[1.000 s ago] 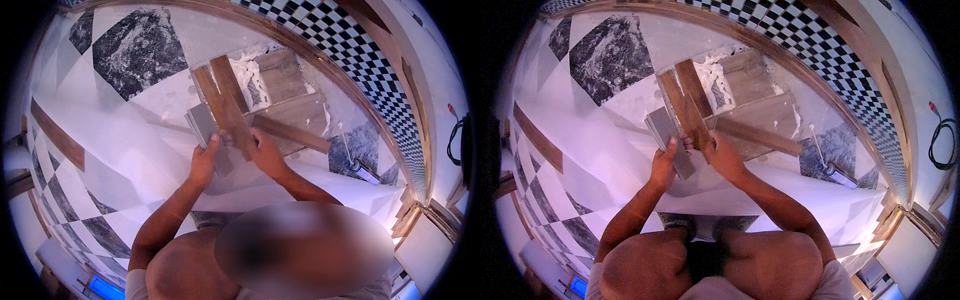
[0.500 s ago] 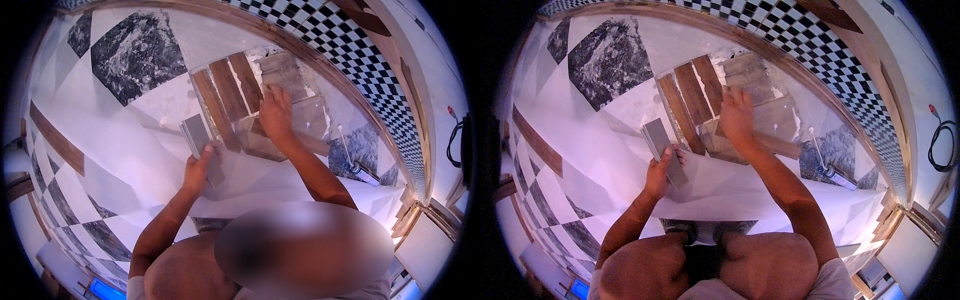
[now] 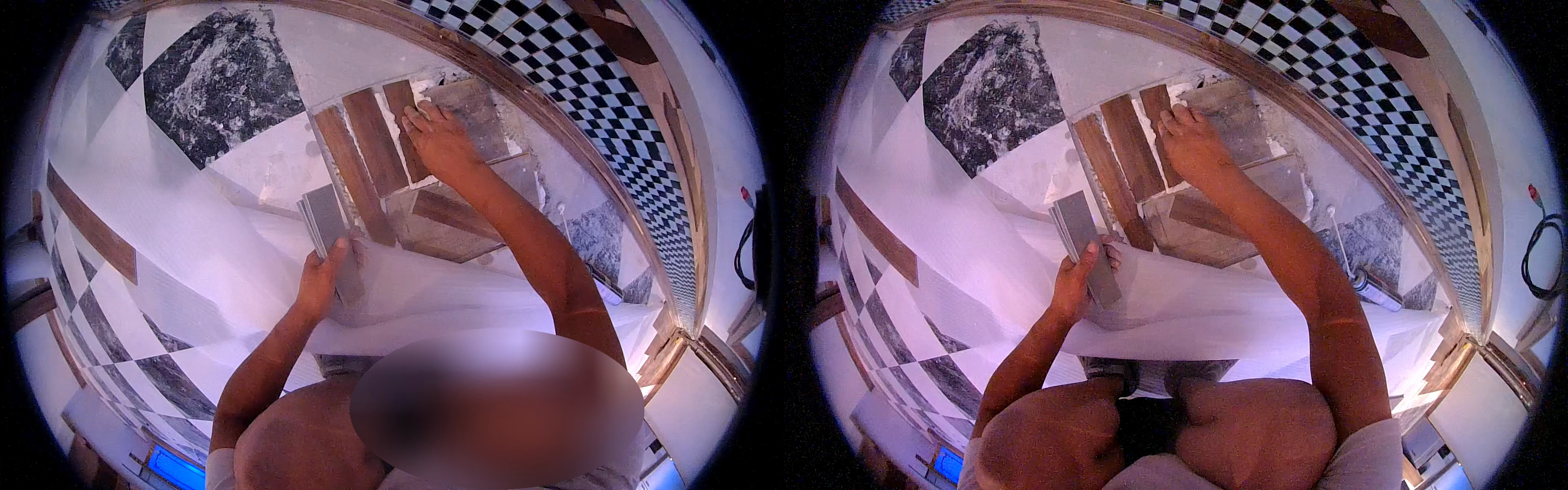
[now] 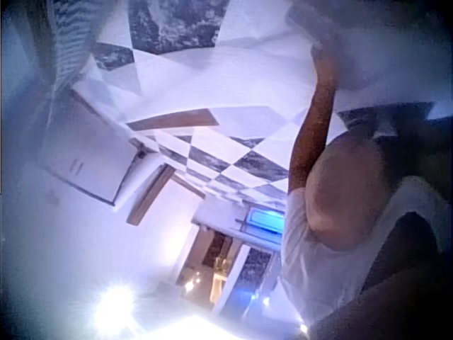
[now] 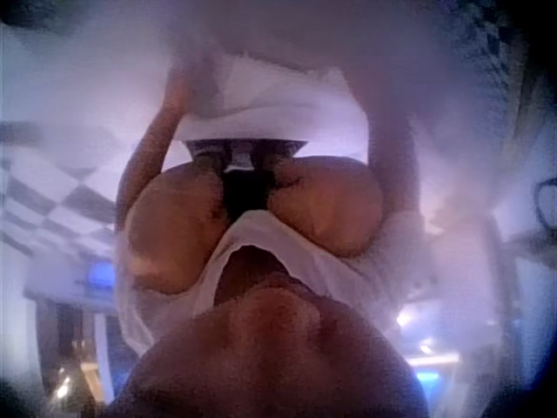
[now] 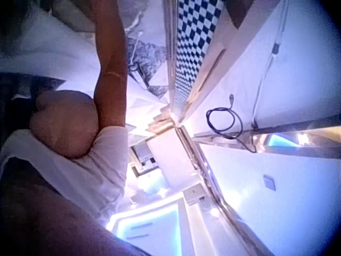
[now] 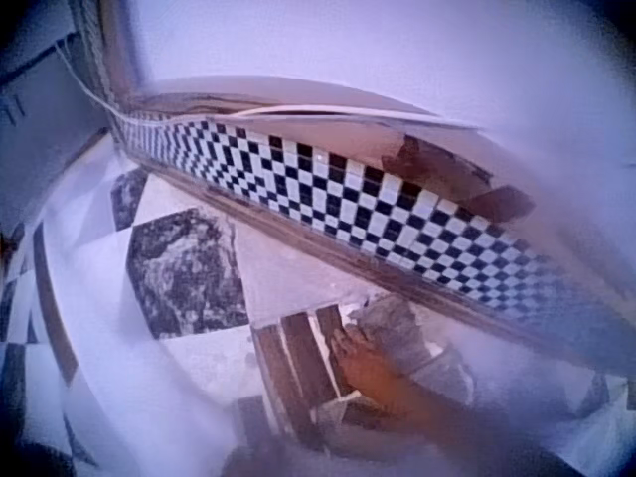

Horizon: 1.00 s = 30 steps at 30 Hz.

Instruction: The person applies adhesive from a canister onto a floor section and then carefully positions and presses a small rectangular tile into place.

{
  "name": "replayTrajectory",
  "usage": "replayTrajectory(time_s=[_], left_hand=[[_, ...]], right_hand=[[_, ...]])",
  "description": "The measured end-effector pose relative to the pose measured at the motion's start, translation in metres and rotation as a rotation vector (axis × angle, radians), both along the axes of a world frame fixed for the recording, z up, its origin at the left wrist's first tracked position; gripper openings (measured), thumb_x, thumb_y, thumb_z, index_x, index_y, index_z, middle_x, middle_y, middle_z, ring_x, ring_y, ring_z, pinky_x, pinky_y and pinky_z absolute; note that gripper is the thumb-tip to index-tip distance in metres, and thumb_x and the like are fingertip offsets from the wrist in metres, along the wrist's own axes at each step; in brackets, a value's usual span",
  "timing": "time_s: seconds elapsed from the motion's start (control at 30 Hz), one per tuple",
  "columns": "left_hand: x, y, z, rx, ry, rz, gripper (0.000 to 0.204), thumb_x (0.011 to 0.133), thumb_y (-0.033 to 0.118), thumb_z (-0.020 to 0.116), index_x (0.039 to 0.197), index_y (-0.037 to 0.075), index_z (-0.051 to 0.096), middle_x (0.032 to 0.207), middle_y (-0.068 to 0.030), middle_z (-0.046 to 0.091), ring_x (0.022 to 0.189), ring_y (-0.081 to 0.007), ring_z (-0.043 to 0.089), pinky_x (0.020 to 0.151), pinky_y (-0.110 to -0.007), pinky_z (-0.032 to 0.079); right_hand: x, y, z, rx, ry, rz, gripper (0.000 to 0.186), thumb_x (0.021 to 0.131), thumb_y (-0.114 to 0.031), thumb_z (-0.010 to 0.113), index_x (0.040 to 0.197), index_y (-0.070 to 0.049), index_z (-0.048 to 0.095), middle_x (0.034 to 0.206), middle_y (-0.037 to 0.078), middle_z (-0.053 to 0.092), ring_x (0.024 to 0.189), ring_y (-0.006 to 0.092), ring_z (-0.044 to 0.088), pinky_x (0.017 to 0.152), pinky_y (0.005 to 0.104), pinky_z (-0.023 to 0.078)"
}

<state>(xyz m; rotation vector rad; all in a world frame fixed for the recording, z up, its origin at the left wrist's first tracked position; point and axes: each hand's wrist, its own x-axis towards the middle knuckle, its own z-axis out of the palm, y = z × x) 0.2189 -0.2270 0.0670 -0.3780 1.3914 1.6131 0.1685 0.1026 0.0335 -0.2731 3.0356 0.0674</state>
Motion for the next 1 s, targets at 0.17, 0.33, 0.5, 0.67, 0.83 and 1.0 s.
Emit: replayTrajectory(time_s=[0.17, 0.33, 0.5, 0.67, 0.83, 1.0], left_hand=[[-0.005, 0.002, 0.002, 0.027, -0.004, -0.016, 0.051, 0.105, 0.043, 0.060, 0.130, -0.001, 0.060, 0.102, -0.0088, 0.067, 0.096, -0.0188, 0.064, 0.089, -0.034, 0.052], [-0.009, 0.003, 0.007, -0.012, -0.011, -0.031, 0.051, 0.105, 0.043, 0.060, 0.130, -0.001, 0.060, 0.104, -0.0091, 0.067, 0.097, -0.0193, 0.064, 0.090, -0.035, 0.052], [-0.004, 0.001, 0.013, 0.047, 0.013, 0.008, 0.049, 0.105, 0.042, 0.060, 0.131, 0.000, 0.059, 0.104, -0.0092, 0.067, 0.096, -0.0201, 0.065, 0.090, -0.036, 0.053], [0.000, -0.001, 0.022, 0.075, -0.045, 0.042, 0.048, 0.105, 0.040, 0.060, 0.132, 0.000, 0.059, 0.104, -0.0092, 0.068, 0.096, -0.0198, 0.065, 0.089, -0.035, 0.053], [0.002, -0.009, 0.020, 0.000, -0.023, 0.020, 0.047, 0.104, 0.038, 0.061, 0.134, 0.002, 0.058, 0.108, -0.0102, 0.069, 0.091, -0.0184, 0.065, 0.084, -0.034, 0.055], [-0.008, 0.001, 0.019, -0.195, 0.349, -0.531, 0.051, 0.104, 0.033, 0.062, 0.144, 0.004, 0.052, 0.113, -0.0101, 0.071, 0.088, -0.0160, 0.066, 0.082, -0.035, 0.056]], right_hand=[[-0.009, 0.000, 0.001, -0.014, 0.058, 0.028, 0.041, 0.094, -0.015, 0.056, 0.132, -0.002, 0.066, 0.147, 0.010, 0.057, 0.138, 0.0274, 0.048, 0.117, 0.0416, 0.037], [-0.010, -0.001, -0.007, -0.006, 0.107, 0.065, 0.037, 0.093, -0.018, 0.057, 0.123, -0.001, 0.070, 0.139, 0.012, 0.063, 0.134, 0.0292, 0.051, 0.115, 0.0418, 0.039], [-0.012, 0.007, -0.010, 0.053, 0.100, 0.109, 0.037, 0.092, -0.017, 0.057, 0.123, -0.002, 0.071, 0.138, 0.010, 0.063, 0.133, 0.0284, 0.052, 0.114, 0.0420, 0.039], [-0.007, 0.014, -0.014, 0.032, 0.118, 0.124, 0.040, 0.093, -0.016, 0.058, 0.130, -0.007, 0.068, 0.139, 0.008, 0.063, 0.136, 0.0274, 0.051, 0.114, 0.0439, 0.040], [0.024, 0.021, -0.002, -0.277, 0.303, -0.064, 0.039, 0.092, -0.012, 0.059, 0.130, -0.009, 0.067, 0.137, 0.010, 0.064, 0.133, 0.0297, 0.053, 0.113, 0.0479, 0.040], [0.179, 0.057, 0.041, -0.304, 0.233, -0.494, 0.038, 0.094, -0.009, 0.062, 0.131, -0.005, 0.063, 0.131, 0.017, 0.065, 0.126, 0.0382, 0.057, 0.113, 0.0491, 0.041]])
